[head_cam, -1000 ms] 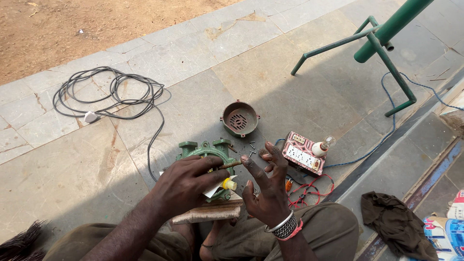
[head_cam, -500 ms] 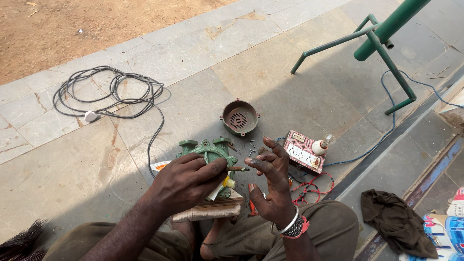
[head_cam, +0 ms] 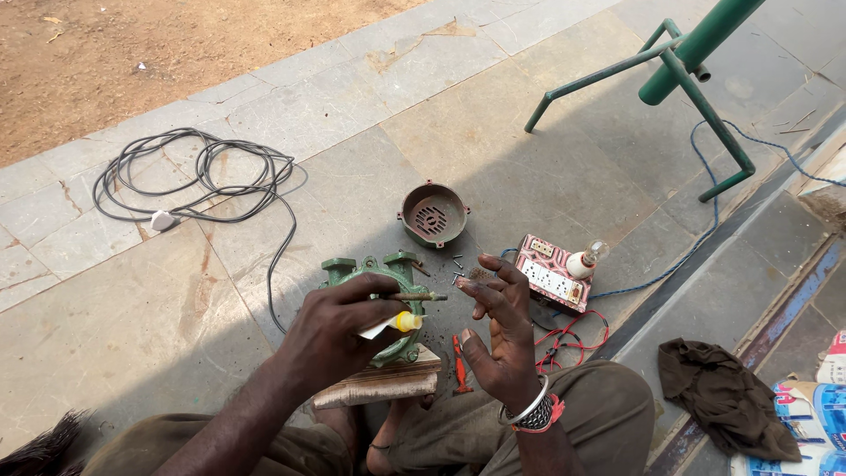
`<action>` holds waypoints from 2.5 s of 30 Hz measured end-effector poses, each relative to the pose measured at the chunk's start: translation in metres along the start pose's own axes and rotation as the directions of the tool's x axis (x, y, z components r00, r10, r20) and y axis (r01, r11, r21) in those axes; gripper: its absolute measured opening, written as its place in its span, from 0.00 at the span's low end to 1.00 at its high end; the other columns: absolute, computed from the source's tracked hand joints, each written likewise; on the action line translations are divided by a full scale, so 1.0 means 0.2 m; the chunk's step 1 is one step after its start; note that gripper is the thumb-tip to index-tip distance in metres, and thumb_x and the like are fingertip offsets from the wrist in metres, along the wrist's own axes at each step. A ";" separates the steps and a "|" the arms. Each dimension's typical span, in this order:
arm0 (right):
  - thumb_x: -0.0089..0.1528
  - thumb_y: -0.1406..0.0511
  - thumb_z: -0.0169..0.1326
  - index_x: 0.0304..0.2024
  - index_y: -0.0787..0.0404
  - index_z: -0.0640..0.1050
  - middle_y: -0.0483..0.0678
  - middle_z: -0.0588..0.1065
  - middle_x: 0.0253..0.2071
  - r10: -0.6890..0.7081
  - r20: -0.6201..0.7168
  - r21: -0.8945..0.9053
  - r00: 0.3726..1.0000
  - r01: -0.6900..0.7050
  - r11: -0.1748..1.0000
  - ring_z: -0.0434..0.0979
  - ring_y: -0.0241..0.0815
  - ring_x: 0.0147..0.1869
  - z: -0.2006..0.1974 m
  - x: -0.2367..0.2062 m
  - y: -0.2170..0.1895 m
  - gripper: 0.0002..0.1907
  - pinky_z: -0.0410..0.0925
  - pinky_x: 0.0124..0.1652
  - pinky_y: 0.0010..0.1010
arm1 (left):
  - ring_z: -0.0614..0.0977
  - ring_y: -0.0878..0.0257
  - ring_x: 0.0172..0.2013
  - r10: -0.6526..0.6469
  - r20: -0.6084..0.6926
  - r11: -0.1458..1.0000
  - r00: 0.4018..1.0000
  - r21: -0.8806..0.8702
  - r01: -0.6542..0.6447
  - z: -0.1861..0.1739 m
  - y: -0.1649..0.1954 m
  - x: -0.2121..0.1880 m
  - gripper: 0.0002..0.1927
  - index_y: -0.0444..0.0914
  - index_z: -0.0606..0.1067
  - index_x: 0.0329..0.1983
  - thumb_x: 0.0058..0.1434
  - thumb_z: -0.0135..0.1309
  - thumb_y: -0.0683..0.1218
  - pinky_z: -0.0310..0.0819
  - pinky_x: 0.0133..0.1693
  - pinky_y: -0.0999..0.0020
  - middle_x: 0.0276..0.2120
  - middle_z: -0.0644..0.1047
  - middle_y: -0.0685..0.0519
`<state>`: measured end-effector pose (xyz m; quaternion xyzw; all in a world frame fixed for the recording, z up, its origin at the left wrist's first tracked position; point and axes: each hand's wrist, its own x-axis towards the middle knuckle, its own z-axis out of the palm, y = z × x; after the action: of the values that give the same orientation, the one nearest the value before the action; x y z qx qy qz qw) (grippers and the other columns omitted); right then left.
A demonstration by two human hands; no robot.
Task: The person applies lubricant from a tube onto a metal rod and then inserts the rod into a green motor housing. The person rotates the motor's central wheel and uses a wrench to tighten a bolt on the motor.
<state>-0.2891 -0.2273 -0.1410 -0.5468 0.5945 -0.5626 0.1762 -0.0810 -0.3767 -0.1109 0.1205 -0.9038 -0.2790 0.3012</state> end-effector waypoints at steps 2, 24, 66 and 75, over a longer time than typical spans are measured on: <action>0.53 0.74 0.52 0.64 0.49 0.74 0.54 0.57 0.73 -0.170 0.033 -0.149 0.985 0.173 0.974 0.64 0.51 0.70 0.02 -0.01 -0.01 0.36 0.67 0.64 0.41 | 0.87 0.64 0.41 -0.272 0.100 0.879 0.957 -0.379 0.290 0.02 -0.01 -0.01 0.14 0.36 0.84 0.43 0.55 0.67 0.44 0.88 0.39 0.69 0.44 0.82 0.47; 0.56 0.72 0.52 0.75 0.41 0.62 0.62 0.52 0.74 -0.240 -0.061 -0.595 0.969 0.158 0.788 0.57 0.63 0.75 0.18 -0.05 0.07 0.44 0.59 0.69 0.50 | 0.86 0.62 0.31 -0.598 0.435 -0.099 0.673 -0.873 0.477 0.05 -0.04 -0.09 0.24 0.28 0.74 0.47 0.59 0.65 0.52 0.84 0.33 0.67 0.34 0.82 0.44; 0.61 0.67 0.66 0.75 0.52 0.58 0.41 0.82 0.52 -0.322 0.285 -0.233 0.903 0.392 0.890 0.66 0.50 0.71 0.09 0.02 -0.13 0.44 0.63 0.64 0.43 | 0.86 0.58 0.36 -0.156 0.385 0.872 0.910 -0.378 0.310 -0.10 0.02 -0.10 0.14 0.38 0.82 0.39 0.56 0.67 0.50 0.78 0.41 0.59 0.32 0.83 0.52; 0.64 0.70 0.65 0.75 0.55 0.62 0.50 0.80 0.42 -0.187 0.254 -0.095 0.949 0.216 0.972 0.83 0.44 0.46 0.13 0.02 -0.15 0.40 0.76 0.47 0.36 | 0.87 0.56 0.47 -0.274 0.053 0.798 0.960 -0.545 0.258 0.02 -0.11 -0.21 0.21 0.37 0.79 0.50 0.58 0.70 0.51 0.87 0.42 0.63 0.46 0.79 0.48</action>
<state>-0.2553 -0.2359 -0.1225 -0.6792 0.5424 -0.4692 0.1558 -0.0486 -0.3763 -0.1452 0.1589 -0.7560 -0.5630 0.2935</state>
